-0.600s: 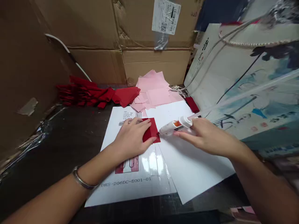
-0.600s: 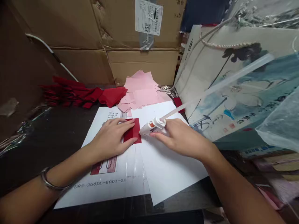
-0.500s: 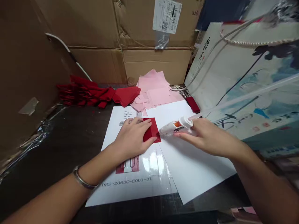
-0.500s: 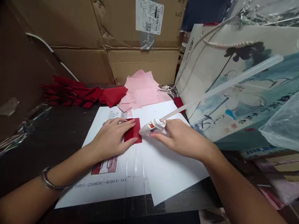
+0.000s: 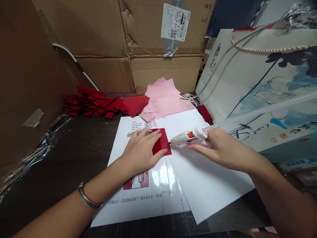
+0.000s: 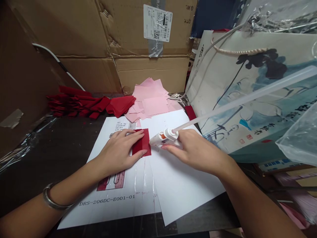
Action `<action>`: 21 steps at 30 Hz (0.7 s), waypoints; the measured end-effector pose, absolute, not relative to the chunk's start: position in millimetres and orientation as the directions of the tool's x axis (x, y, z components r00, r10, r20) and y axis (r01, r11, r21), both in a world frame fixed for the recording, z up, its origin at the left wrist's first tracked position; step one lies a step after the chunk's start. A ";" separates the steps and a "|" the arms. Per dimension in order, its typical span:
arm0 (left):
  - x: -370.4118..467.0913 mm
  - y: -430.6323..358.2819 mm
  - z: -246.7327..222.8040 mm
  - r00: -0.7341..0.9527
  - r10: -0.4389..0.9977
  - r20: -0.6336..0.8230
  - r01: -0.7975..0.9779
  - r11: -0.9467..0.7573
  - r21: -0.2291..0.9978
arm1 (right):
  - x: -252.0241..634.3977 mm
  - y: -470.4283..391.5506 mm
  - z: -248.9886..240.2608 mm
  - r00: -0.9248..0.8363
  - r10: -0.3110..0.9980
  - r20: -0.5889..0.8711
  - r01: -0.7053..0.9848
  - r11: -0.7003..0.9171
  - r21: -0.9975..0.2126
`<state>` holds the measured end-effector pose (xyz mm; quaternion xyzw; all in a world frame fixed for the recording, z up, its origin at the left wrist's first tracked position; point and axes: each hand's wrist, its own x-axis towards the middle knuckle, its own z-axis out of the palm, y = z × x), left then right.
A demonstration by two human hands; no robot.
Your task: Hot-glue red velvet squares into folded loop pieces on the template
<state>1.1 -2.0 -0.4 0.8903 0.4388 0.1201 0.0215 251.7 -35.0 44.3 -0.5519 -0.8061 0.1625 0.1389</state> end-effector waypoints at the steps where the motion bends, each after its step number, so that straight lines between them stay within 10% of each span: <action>1: 1.2 -2.1 -0.2 0.585 0.788 0.191 0.777 -0.613 0.146 | 252.3 -35.2 44.4 -0.348 0.936 0.047 0.849 0.336 -0.407; 21: 0.8 -3.0 0.5 0.573 0.794 0.202 0.779 -0.605 0.167 | 247.9 -35.1 43.2 -0.335 0.942 -0.007 0.865 0.305 -0.398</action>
